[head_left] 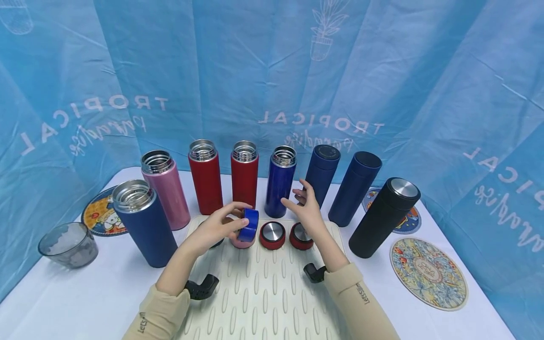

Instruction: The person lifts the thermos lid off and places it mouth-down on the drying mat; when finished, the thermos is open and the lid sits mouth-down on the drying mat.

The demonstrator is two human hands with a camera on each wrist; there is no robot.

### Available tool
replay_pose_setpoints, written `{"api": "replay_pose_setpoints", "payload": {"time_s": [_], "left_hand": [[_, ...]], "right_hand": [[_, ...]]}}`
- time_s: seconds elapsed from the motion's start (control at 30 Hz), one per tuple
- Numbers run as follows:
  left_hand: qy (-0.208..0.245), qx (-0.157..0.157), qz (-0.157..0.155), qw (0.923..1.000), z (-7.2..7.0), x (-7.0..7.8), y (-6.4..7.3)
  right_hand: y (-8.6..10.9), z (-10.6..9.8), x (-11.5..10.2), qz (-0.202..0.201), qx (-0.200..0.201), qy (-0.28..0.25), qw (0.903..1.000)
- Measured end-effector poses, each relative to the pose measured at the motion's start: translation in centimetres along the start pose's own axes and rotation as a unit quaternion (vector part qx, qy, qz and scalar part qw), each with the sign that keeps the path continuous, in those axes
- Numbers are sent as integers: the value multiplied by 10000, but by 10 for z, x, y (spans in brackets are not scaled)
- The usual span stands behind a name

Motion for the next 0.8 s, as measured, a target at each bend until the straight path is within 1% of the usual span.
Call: {"api": "replay_pose_setpoints", "payload": {"time_s": [0.13,0.2,0.3,0.4,0.5,0.63,0.7,0.8], "left_hand": [[-72,3,25,10000,1,0,0],[-126,14,48,9999,1,1,0],[-190,38,81,9998,2,2,0],[-362,96,74,9993,0,4,2],[-621,172,73,9979,-3,5,5],[-1027,242,165,9943,-8,6,12],[-1308,292,195,9908,-10,6,17],[-1812,453,102,9823,-15,3,27]], "right_hand": [[11,-6,3,-62,-280,187,9994],[15,-8,6,-48,-394,370,9985],[19,-13,12,2,-514,573,9970],[22,-16,17,20,-577,719,9957],[23,-20,21,25,-607,802,9949],[26,-23,24,207,-663,714,9950],[31,-23,23,335,-730,659,9946],[37,-22,18,371,-800,624,9941]]}}
Point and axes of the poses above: each hand's wrist, its own y-axis away from the middle knuckle, its own z-axis out of the palm, x = y × z, the point moved 8 cm from there along -y, towards the middle knuckle, and after that the axes turned 6 degrees about z, right-handed, at the moved point
